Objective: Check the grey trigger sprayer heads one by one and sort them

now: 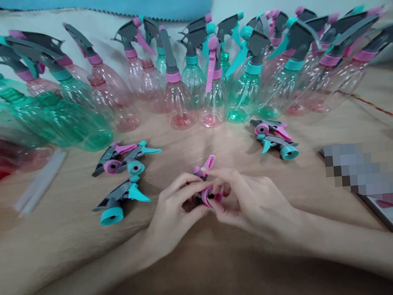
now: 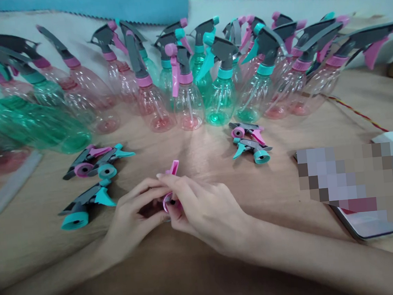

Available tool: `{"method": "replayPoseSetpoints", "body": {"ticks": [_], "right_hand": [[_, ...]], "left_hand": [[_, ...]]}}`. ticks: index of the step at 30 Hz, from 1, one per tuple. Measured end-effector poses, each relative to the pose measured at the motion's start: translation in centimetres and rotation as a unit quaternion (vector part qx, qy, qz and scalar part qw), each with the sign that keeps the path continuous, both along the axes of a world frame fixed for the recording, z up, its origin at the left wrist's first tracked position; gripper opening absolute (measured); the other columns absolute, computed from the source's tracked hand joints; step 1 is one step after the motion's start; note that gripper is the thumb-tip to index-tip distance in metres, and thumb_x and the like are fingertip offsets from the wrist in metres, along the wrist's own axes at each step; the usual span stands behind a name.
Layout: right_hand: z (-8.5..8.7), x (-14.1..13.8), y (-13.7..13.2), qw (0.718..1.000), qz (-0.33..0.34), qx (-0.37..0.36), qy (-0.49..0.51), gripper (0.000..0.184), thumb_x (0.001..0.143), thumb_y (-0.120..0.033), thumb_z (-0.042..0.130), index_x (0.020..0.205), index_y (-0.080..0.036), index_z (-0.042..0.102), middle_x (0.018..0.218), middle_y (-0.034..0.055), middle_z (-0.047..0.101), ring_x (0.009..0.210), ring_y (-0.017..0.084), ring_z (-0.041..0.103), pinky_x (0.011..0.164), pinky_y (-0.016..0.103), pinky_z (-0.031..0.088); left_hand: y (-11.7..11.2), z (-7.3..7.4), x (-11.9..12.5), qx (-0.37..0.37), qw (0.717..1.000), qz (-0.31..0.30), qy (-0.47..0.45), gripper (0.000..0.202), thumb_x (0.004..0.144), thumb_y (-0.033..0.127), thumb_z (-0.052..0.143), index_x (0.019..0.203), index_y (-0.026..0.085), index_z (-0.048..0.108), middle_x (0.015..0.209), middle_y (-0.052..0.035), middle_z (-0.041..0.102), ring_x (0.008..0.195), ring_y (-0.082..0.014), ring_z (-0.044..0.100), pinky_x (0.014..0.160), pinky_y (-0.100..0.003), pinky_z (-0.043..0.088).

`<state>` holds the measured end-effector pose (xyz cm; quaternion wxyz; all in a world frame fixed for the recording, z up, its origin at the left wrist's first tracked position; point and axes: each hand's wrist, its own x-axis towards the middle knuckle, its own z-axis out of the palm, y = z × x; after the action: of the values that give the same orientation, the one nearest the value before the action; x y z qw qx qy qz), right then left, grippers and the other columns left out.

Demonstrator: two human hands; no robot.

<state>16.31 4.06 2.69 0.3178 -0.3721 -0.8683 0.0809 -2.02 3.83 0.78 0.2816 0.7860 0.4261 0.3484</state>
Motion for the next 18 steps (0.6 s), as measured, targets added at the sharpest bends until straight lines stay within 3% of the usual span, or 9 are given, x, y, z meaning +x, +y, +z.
{"method": "replayPoseSetpoints", "body": {"ticks": [2, 7, 9, 12, 15, 18], "right_hand": [[0.3, 0.1, 0.0, 1.0, 0.002, 0.006, -0.01, 0.035, 0.085, -0.018, 0.052, 0.119, -0.013, 0.044, 0.089, 0.0046, 0.071, 0.068, 0.016, 0.068, 0.052, 0.024, 0.047], [3.8, 1.7, 0.4, 0.992, 0.015, -0.114, -0.06, 0.025, 0.085, -0.026, 0.057, 0.108, -0.018, 0.05, 0.077, -0.0017, 0.069, 0.057, 0.012, 0.063, 0.044, 0.021, 0.04], [5.4, 2.7, 0.6, 0.993, 0.007, -0.105, -0.058, 0.018, 0.086, -0.03, 0.055, 0.102, -0.022, 0.054, 0.076, -0.0035, 0.069, 0.058, 0.011, 0.062, 0.045, 0.021, 0.039], [7.1, 4.1, 1.2, 0.993, -0.041, -0.1, -0.048, 0.022, 0.085, -0.031, 0.055, 0.106, -0.025, 0.055, 0.076, -0.0048, 0.068, 0.061, 0.011, 0.063, 0.05, 0.022, 0.042], [8.2, 5.3, 1.8, 0.991, -0.065, -0.084, -0.086, 0.023, 0.084, -0.031, 0.055, 0.106, -0.025, 0.057, 0.078, -0.0033, 0.069, 0.062, 0.013, 0.063, 0.052, 0.023, 0.042], [9.0, 6.7, 2.4, 0.985, -0.081, -0.074, -0.132, 0.023, 0.081, -0.042, 0.055, 0.1, -0.028, 0.058, 0.074, -0.0043, 0.068, 0.059, 0.013, 0.061, 0.051, 0.024, 0.041]], "left_hand": [[0.0, 0.1, 0.0, 0.002, 1.0, 0.005, -0.003, 0.025, 0.079, 0.015, 0.066, 0.103, 0.021, 0.064, 0.1, -0.0033, 0.059, 0.088, -0.0156, 0.058, 0.066, -0.023, 0.048], [-0.2, 0.4, 0.3, 0.004, 1.0, 0.011, -0.01, 0.03, 0.078, 0.02, 0.069, 0.106, 0.024, 0.062, 0.098, -0.0012, 0.058, 0.086, -0.0141, 0.059, 0.07, -0.023, 0.047], [-0.3, 0.4, 0.5, 0.002, 1.0, 0.018, -0.008, 0.032, 0.077, 0.021, 0.07, 0.108, 0.025, 0.061, 0.097, -0.0005, 0.059, 0.085, -0.0133, 0.059, 0.071, -0.023, 0.047], [-0.5, 0.5, 0.9, 0.003, 1.0, 0.029, -0.001, 0.034, 0.075, 0.022, 0.072, 0.107, 0.023, 0.06, 0.095, -0.0003, 0.059, 0.084, -0.013, 0.058, 0.072, -0.024, 0.046], [-0.6, 0.4, 1.7, 0.011, 1.0, 0.022, 0.0, 0.031, 0.076, 0.02, 0.07, 0.105, 0.022, 0.06, 0.095, -0.0009, 0.061, 0.084, -0.0134, 0.059, 0.074, -0.025, 0.046], [-0.5, 0.4, 3.1, 0.019, 1.0, 0.003, -0.015, 0.03, 0.077, 0.018, 0.069, 0.105, 0.02, 0.059, 0.097, -0.0022, 0.063, 0.087, -0.0146, 0.06, 0.075, -0.026, 0.048]]}}
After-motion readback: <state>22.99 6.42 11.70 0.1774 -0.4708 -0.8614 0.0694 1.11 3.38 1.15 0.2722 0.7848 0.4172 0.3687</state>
